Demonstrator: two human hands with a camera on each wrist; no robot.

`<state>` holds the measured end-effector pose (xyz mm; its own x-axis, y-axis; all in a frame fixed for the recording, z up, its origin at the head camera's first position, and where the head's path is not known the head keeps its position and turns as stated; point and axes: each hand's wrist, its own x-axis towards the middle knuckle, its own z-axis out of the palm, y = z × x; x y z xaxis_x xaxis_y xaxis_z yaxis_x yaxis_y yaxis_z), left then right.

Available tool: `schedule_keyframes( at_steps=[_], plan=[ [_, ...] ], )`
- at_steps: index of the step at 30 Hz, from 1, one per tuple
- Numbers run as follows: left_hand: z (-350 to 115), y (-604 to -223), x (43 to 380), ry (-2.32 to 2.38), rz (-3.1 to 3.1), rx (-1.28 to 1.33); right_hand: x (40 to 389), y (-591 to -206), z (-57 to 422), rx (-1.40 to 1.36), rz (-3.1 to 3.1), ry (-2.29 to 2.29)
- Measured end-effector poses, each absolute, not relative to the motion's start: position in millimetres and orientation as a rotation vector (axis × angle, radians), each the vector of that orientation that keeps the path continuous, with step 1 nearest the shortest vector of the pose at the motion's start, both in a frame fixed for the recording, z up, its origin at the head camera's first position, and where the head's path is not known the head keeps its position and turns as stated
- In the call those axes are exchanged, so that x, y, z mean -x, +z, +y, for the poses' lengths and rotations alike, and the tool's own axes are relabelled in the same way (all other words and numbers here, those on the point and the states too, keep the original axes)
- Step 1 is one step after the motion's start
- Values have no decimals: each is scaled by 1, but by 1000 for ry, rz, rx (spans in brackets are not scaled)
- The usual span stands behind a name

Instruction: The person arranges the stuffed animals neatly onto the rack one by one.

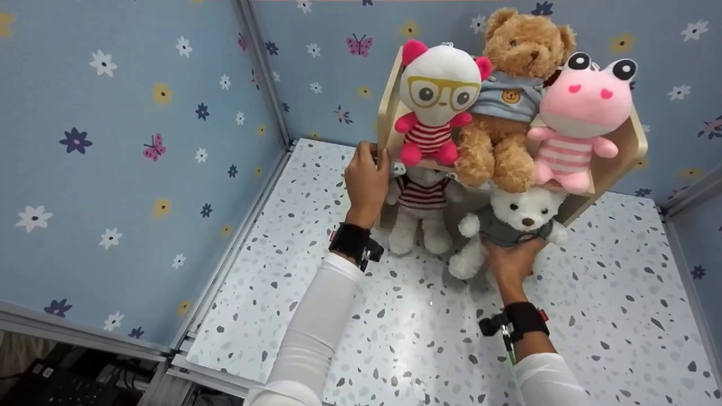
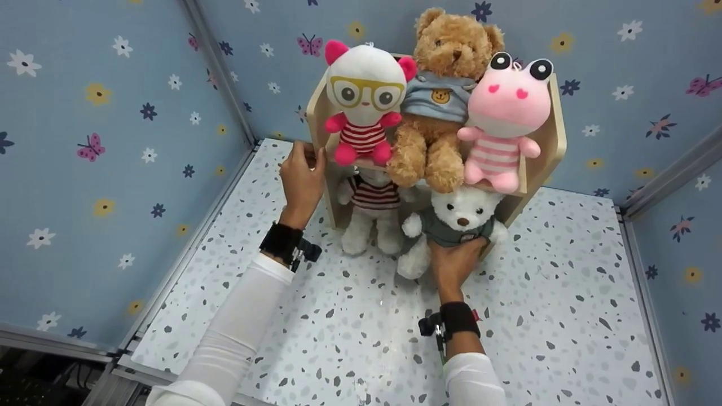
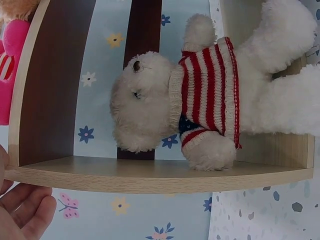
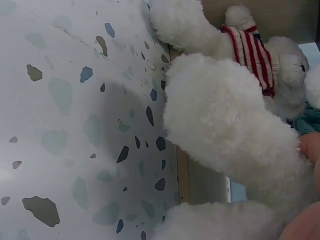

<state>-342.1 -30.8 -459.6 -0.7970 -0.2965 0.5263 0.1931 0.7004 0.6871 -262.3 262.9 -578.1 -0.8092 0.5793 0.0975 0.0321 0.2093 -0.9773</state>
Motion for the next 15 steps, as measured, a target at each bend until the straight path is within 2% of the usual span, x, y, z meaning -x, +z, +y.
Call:
schedule_keyframes(
  at_steps=[5, 13, 15],
  plan=[
    [-30, -460, 343, -1014, -2285, -87, 271, -579, 264, 652, -2144, 1566],
    [-29, -462, 340, -999, -2285, -71, 283, -588, 263, 590, -2147, 1612],
    [-28, -461, 340, -1001, -2282, -72, 287, -587, 262, 572, -2066, 1745]
  ],
)
